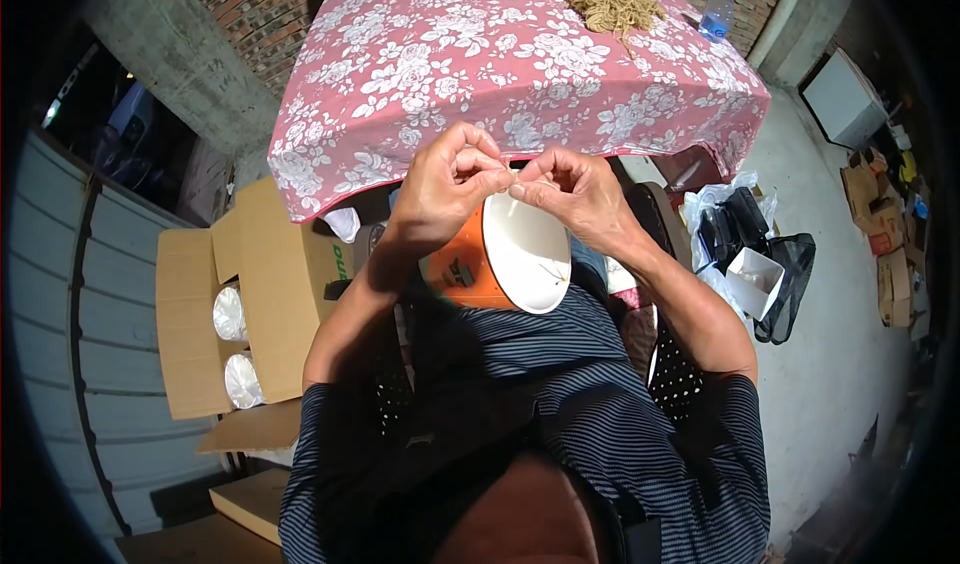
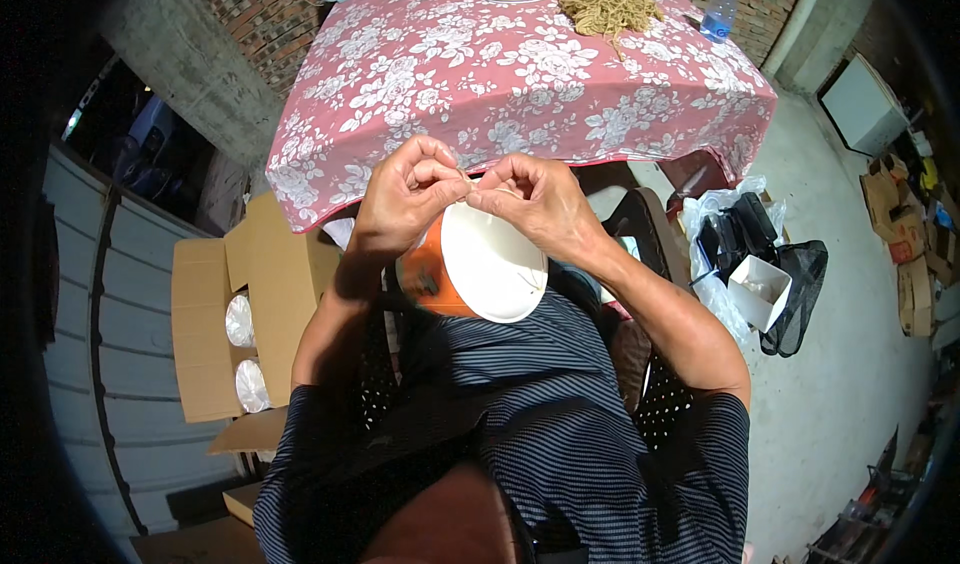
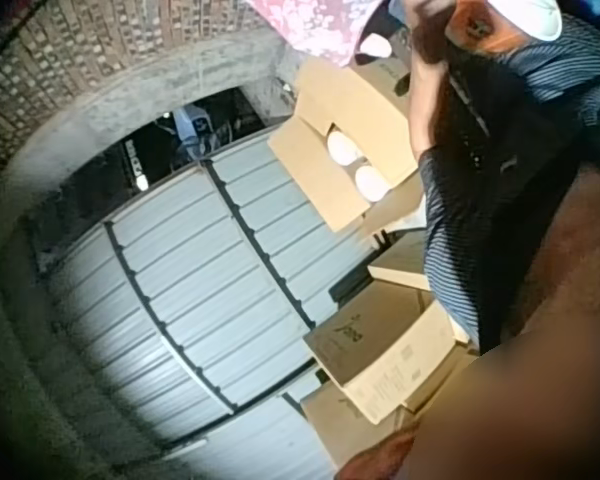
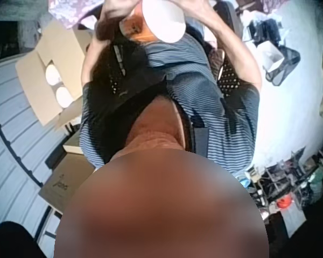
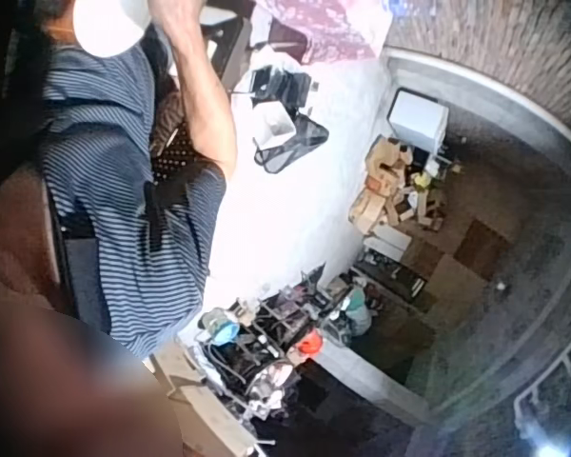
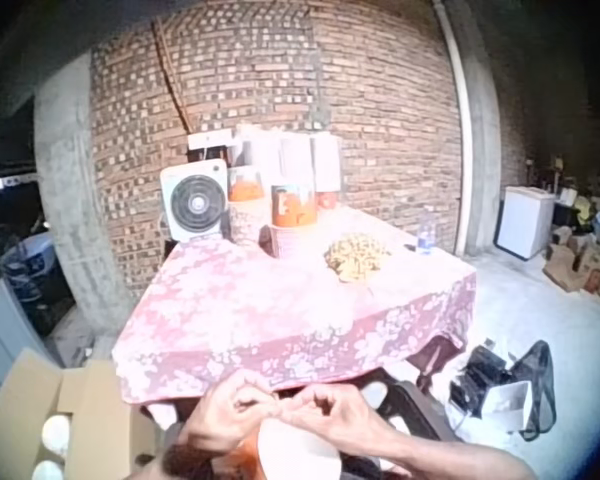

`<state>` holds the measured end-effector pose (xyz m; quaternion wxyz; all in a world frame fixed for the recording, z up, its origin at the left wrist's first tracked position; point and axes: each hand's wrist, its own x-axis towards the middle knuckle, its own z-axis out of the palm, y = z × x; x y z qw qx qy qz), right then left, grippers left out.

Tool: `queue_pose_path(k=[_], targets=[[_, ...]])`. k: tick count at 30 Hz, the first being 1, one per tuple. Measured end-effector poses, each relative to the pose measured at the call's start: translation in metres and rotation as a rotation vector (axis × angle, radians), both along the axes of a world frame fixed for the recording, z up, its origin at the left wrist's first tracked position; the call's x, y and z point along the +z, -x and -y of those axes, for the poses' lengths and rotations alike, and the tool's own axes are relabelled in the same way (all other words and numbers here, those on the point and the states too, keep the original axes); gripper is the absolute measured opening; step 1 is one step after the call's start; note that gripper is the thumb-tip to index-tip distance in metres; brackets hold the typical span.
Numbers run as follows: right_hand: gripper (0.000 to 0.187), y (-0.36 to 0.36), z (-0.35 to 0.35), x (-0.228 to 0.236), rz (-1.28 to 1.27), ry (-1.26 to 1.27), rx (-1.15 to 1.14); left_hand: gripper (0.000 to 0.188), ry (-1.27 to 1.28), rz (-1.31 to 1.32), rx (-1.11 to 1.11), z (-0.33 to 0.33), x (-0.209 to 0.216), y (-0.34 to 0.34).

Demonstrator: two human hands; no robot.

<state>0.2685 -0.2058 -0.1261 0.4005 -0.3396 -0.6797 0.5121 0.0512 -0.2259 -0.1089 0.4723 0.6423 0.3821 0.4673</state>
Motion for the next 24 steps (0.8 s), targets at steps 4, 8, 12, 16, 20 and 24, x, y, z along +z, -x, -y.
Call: queue_pose_path(k=[4, 8, 12, 16, 20, 24], targets=[[0.025, 0.0020, 0.0010, 0.0044, 0.033, -0.019, -0.029, 0.017, -0.009, 0.014, -0.003, 0.0001, -0.0003, -0.0009], [0.021, 0.0016, 0.0009, 0.0061, 0.024, 0.008, 0.000, 0.016, -0.010, -0.030, -0.002, 0.0028, 0.0041, -0.0026], [0.019, 0.0008, 0.0020, 0.0057, 0.012, 0.045, 0.002, 0.016, -0.024, -0.054, -0.003, 0.0034, 0.0055, -0.0038], [0.021, 0.0013, 0.0055, 0.0056, 0.036, 0.001, -0.010, 0.017, 0.001, -0.044, 0.012, 0.0055, 0.0028, -0.0033], [0.018, 0.0039, 0.0058, 0.0058, 0.059, -0.003, -0.022, 0.016, -0.009, -0.051, 0.037, 0.0062, 0.0025, -0.0042], [0.016, 0.0033, 0.0061, 0.0042, 0.046, 0.026, -0.047, 0.014, -0.068, -0.060, 0.048, 0.0043, -0.0010, -0.0058]])
